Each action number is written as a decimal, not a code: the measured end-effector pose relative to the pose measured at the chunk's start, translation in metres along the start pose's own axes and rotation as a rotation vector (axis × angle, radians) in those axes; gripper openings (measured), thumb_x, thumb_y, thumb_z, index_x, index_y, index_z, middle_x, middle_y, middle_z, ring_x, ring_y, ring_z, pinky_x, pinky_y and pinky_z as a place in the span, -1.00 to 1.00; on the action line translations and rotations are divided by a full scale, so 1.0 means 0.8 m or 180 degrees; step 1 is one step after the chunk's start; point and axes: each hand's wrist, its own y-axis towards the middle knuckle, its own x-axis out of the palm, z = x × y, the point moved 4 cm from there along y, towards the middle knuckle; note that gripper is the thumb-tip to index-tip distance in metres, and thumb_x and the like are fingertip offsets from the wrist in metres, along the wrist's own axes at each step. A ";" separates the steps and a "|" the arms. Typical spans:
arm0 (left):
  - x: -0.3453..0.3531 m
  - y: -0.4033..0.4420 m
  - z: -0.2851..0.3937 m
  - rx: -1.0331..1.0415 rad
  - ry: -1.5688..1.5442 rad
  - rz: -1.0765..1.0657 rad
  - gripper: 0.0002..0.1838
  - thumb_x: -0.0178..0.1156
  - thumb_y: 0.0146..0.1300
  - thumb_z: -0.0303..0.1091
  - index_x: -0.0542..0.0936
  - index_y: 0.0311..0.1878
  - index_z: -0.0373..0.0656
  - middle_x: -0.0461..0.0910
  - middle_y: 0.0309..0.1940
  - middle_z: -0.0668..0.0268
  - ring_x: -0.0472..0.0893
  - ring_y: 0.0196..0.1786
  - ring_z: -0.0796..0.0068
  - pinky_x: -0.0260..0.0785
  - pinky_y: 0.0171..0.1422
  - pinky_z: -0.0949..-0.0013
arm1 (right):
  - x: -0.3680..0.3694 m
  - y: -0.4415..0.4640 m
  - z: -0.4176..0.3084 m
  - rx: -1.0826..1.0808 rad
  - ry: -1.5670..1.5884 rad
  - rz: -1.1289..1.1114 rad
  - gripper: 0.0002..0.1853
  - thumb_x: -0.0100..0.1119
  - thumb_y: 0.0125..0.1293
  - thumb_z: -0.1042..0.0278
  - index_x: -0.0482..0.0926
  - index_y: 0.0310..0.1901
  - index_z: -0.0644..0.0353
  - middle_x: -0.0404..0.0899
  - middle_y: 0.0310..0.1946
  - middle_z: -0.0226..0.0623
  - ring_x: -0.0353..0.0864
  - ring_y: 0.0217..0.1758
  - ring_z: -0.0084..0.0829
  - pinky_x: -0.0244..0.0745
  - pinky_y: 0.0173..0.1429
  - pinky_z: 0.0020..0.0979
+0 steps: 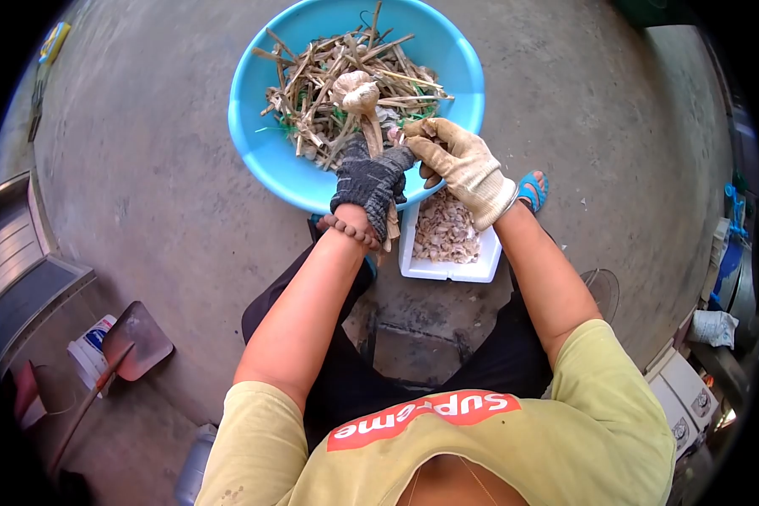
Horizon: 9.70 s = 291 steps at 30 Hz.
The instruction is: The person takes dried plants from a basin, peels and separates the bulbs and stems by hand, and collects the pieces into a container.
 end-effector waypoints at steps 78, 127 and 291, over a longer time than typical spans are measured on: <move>0.011 -0.020 0.068 -0.1010 0.0091 0.0081 -0.48 0.22 -0.05 -0.34 0.32 -0.02 -0.37 0.52 -0.33 0.10 0.54 -0.22 0.29 0.40 -0.16 0.33 | 0.005 -0.006 0.014 0.0177 0.0711 -0.0569 -0.69 -0.02 0.25 0.29 0.33 -0.05 0.30 0.41 -0.55 -0.39 0.43 -0.58 -0.61 0.45 -0.54 -0.58; 0.018 -0.020 0.060 -0.1135 -0.0729 -0.0160 -0.76 0.32 -0.05 -0.32 0.43 -0.46 -0.20 0.34 -0.78 0.43 0.26 -0.76 0.65 0.05 -0.67 0.56 | -0.013 -0.007 0.006 0.0348 0.1717 -0.0274 -0.82 0.09 0.21 0.31 0.45 -0.25 0.25 0.48 -0.51 -0.39 0.34 -0.64 -0.69 0.20 -0.66 -0.68; 0.035 -0.029 0.076 -0.0935 0.0351 -0.0942 -0.54 0.24 -0.06 -0.28 0.46 -0.07 -0.31 0.55 -0.29 0.22 0.48 -0.27 0.52 0.37 -0.20 0.46 | -0.016 -0.008 0.013 0.0568 0.1082 -0.0121 -0.68 -0.02 0.23 0.03 0.41 -0.20 0.13 0.40 -0.48 -0.46 0.33 -0.58 -0.61 0.19 -0.59 -0.58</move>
